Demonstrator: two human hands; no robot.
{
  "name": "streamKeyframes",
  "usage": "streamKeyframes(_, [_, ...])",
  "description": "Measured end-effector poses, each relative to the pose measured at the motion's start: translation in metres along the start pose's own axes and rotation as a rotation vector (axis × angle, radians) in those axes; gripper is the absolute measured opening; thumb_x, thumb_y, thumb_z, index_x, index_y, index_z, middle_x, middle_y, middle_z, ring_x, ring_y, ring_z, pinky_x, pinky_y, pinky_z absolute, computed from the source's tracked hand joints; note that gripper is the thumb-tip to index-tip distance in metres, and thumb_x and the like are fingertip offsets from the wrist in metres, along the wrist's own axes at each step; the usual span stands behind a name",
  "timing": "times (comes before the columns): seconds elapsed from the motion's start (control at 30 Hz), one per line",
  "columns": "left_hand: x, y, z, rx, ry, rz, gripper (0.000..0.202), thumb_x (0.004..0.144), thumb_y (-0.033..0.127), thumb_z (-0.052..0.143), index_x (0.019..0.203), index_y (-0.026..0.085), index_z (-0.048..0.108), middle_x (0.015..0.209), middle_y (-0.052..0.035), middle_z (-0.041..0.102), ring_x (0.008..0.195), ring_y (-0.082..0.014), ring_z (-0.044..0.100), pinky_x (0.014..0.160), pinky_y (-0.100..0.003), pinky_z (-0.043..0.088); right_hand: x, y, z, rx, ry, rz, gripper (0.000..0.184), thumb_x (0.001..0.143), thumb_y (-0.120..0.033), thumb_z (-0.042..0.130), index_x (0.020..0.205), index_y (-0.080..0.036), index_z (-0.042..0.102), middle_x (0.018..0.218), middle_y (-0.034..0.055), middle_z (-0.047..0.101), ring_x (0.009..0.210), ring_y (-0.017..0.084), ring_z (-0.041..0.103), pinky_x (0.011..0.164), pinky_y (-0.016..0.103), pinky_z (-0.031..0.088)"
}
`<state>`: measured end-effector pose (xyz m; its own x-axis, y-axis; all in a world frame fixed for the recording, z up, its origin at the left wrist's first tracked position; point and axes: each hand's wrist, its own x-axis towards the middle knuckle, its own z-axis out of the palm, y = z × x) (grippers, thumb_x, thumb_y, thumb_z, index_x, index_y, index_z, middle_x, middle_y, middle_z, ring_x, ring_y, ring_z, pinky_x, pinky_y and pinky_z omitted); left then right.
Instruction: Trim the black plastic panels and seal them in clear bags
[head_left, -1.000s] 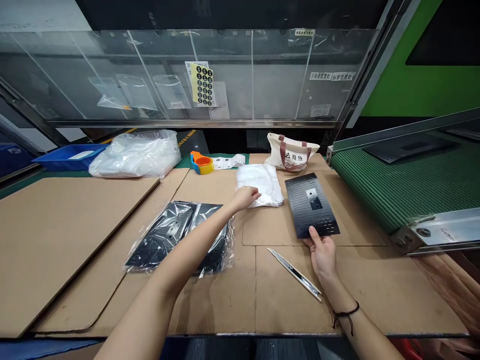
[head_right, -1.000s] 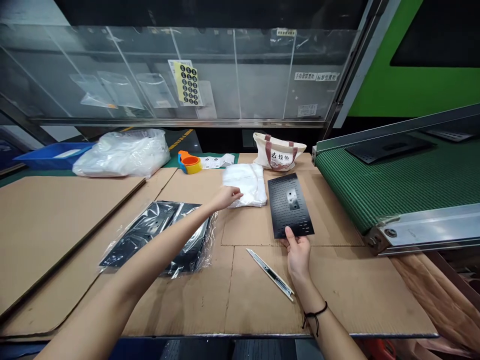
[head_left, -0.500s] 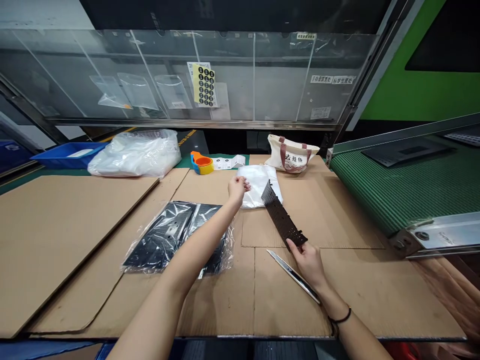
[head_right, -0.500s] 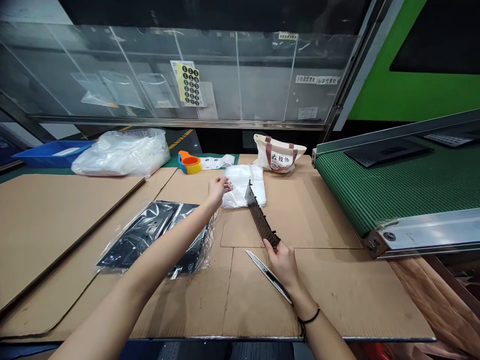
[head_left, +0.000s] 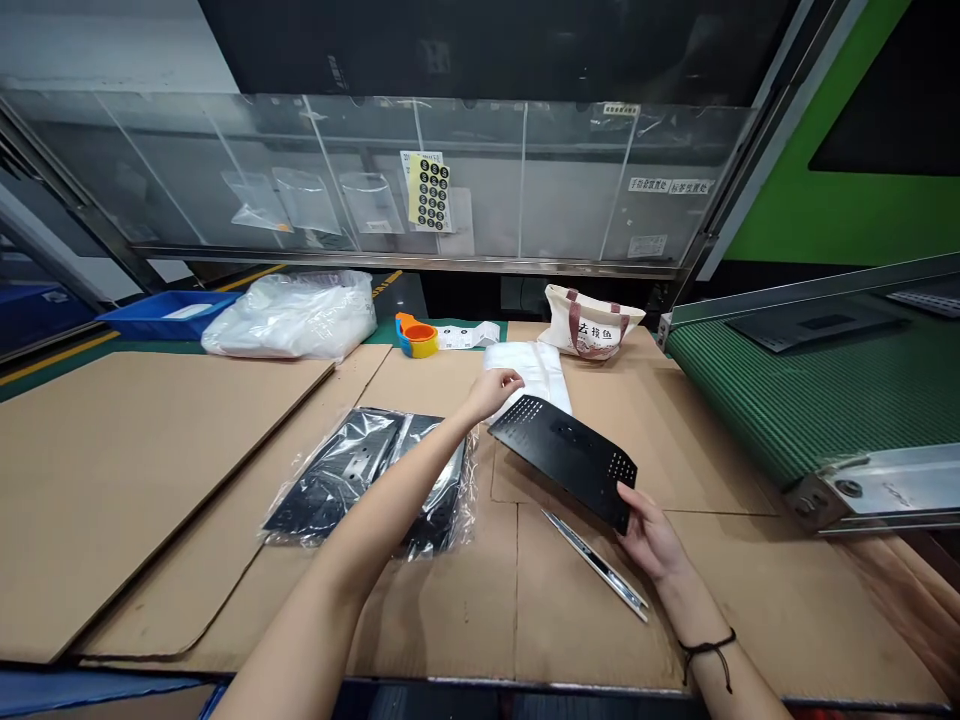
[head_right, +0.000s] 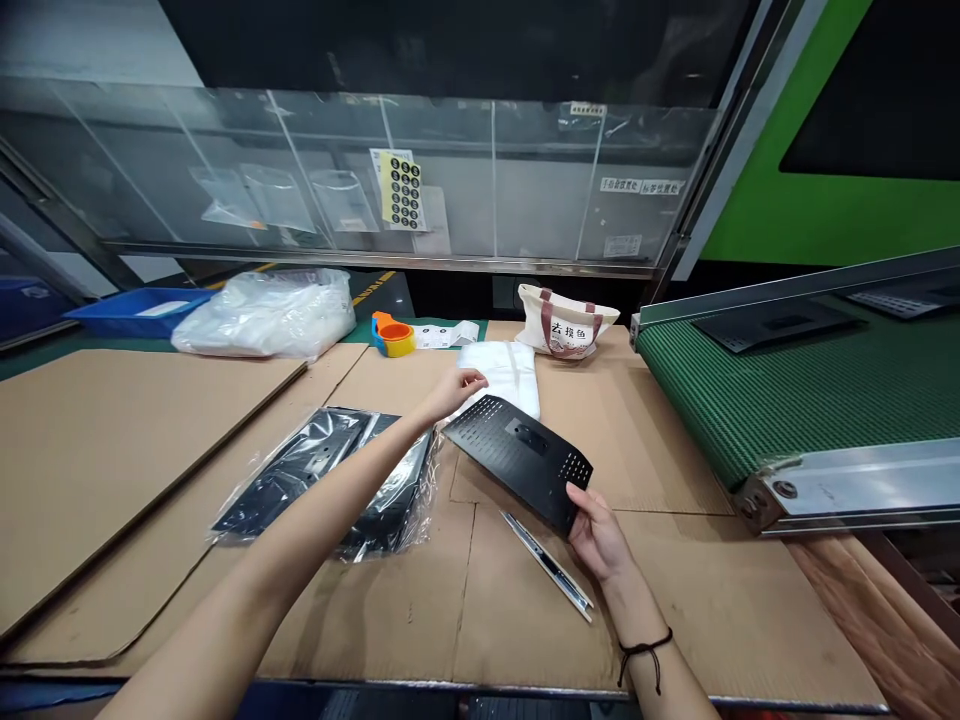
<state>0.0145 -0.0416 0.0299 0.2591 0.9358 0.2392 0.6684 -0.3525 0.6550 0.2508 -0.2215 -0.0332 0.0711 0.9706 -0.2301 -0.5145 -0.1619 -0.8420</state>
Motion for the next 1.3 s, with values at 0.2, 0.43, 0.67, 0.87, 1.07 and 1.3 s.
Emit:
streamKeyframes(0.2, [-0.014, 0.007, -0.006, 0.139, -0.037, 0.065, 0.015, 0.091, 0.026, 0.058, 0.086, 0.014, 0.065, 0.092, -0.0046, 0.065, 0.087, -0.0175, 0.061, 0.086, -0.039, 0.048, 0.004, 0.003, 0.006, 0.186, -0.006, 0.105, 0.017, 0.061, -0.019, 0.083, 0.076, -0.019, 0.074, 0.079, 0.0014, 0.078, 0.07, 0.016, 0.074, 0.063, 0.021, 0.06])
streamKeyframes(0.43, [-0.016, 0.003, -0.002, 0.166, -0.027, 0.016, 0.021, 0.093, 0.034, 0.056, 0.096, 0.014, 0.062, 0.096, -0.0047, 0.065, 0.088, -0.0172, 0.062, 0.082, -0.038, 0.052, -0.017, 0.009, 0.007, 0.246, -0.027, 0.207, 0.015, 0.066, -0.014, 0.079, 0.079, -0.016, 0.073, 0.078, 0.003, 0.078, 0.073, 0.019, 0.075, 0.064, 0.026, 0.062])
streamKeyframes(0.67, [-0.02, 0.005, 0.002, 0.146, 0.043, -0.014, 0.018, 0.096, 0.03, 0.049, 0.103, 0.015, 0.056, 0.087, -0.0022, 0.06, 0.073, -0.0151, 0.057, 0.07, -0.031, 0.046, -0.035, 0.009, 0.011, 0.224, -0.024, 0.241, 0.021, 0.062, -0.02, 0.085, 0.079, -0.015, 0.073, 0.077, 0.0047, 0.078, 0.072, 0.022, 0.075, 0.068, 0.031, 0.062])
streamKeyframes(0.87, [-0.024, 0.008, -0.001, 0.135, -0.052, 0.07, 0.035, 0.088, 0.035, 0.055, 0.058, 0.021, 0.045, 0.053, 0.0029, 0.043, 0.056, -0.0156, 0.044, 0.058, -0.028, 0.029, -0.037, 0.01, 0.01, 0.318, -0.01, 0.276, 0.018, 0.065, -0.014, 0.08, 0.082, -0.016, 0.075, 0.082, 0.0035, 0.078, 0.068, 0.017, 0.074, 0.054, 0.021, 0.058])
streamKeyframes(1.07, [-0.024, 0.01, -0.005, 0.079, -0.129, 0.11, 0.054, 0.093, 0.045, 0.043, 0.046, 0.022, 0.025, 0.044, 0.0035, 0.03, 0.046, -0.0125, 0.03, 0.053, -0.03, 0.02, -0.037, 0.014, 0.014, 0.357, -0.025, 0.318, 0.014, 0.074, -0.012, 0.072, 0.087, -0.016, 0.075, 0.088, 0.0066, 0.078, 0.08, 0.02, 0.075, 0.06, 0.024, 0.061])
streamKeyframes(1.3, [-0.023, 0.01, -0.012, 0.032, -0.18, 0.146, 0.042, 0.09, 0.04, 0.047, 0.053, 0.02, 0.043, 0.049, 0.0046, 0.037, 0.05, -0.0117, 0.038, 0.053, -0.026, 0.027, -0.039, 0.022, 0.026, 0.433, 0.048, 0.162, 0.011, 0.075, -0.016, 0.074, 0.084, -0.021, 0.074, 0.084, 0.0004, 0.079, 0.083, 0.015, 0.075, 0.062, 0.018, 0.061])
